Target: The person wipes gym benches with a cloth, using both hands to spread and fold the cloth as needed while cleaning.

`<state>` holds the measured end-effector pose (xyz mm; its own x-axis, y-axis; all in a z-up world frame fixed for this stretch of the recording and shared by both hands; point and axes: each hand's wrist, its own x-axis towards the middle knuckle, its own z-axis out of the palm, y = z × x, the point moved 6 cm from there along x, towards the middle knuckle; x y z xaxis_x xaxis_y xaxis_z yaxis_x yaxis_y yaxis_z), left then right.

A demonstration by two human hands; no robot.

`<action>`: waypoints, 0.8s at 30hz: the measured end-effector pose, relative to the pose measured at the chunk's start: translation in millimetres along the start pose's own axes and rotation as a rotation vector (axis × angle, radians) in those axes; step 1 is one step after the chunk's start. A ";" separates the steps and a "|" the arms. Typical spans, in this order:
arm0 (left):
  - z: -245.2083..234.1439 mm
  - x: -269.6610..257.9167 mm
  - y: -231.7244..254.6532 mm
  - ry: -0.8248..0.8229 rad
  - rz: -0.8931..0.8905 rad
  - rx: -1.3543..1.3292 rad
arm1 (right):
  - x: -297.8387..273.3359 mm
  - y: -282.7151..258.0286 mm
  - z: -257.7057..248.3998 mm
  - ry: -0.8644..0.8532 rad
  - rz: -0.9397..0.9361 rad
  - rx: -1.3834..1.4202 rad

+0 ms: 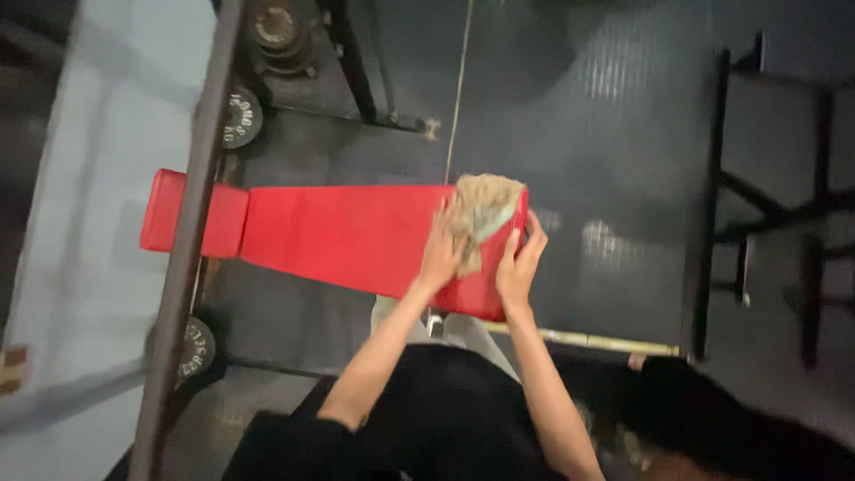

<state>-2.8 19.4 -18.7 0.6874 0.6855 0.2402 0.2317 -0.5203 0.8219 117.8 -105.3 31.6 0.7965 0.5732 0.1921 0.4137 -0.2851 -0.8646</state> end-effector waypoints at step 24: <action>10.2 -90.2 -122.3 0.490 -0.409 0.208 | 1.9 -23.0 7.8 -0.113 -0.104 -0.066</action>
<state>-86.1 16.1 -146.2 0.1350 0.9748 0.1777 0.5683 -0.2231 0.7920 106.4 -91.6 48.2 0.6944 0.6843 0.2226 0.5229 -0.2674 -0.8094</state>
